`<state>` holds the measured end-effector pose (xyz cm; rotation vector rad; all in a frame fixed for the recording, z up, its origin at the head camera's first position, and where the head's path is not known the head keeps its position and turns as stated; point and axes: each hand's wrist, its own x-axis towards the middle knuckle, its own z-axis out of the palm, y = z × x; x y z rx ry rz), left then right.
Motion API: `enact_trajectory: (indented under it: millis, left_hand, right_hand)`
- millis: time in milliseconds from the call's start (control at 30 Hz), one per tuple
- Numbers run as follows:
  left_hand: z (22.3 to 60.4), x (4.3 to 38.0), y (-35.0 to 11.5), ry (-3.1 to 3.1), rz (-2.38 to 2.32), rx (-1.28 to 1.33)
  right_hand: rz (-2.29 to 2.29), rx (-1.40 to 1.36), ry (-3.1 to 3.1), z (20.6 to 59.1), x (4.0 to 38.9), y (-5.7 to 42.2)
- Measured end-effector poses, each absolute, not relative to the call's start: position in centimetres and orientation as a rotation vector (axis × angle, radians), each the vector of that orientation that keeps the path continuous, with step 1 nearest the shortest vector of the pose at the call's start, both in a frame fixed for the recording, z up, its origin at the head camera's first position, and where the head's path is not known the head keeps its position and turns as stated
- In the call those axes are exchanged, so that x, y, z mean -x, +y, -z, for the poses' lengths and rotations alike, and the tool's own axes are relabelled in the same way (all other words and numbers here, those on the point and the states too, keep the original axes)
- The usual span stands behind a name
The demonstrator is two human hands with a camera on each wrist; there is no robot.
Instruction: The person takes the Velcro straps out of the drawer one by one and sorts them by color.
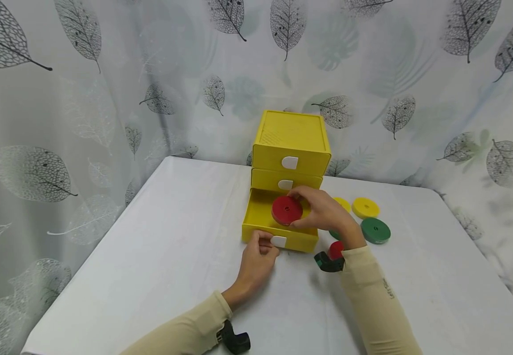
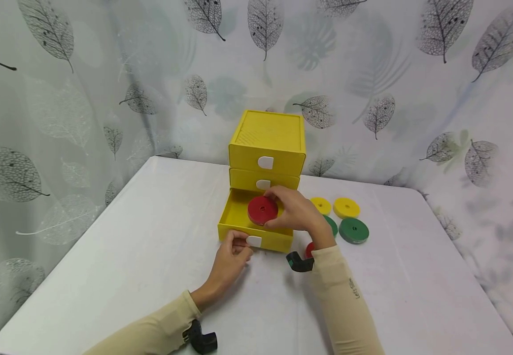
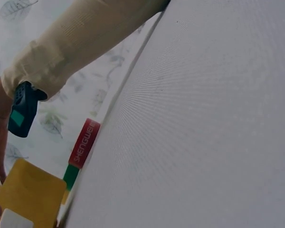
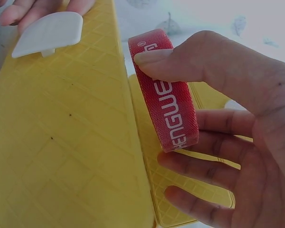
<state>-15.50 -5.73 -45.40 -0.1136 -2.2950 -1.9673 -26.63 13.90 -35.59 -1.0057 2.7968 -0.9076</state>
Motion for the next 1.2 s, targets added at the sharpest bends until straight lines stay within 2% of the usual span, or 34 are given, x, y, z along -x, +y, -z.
enact_trajectory:
  millis: [1200]
  left_hand:
    - [45.5, 15.5, -5.5, -2.265, 1.945, 0.107]
  right_hand:
    - [0.896, 0.981, 2.833, 35.1, 25.2, 16.7]
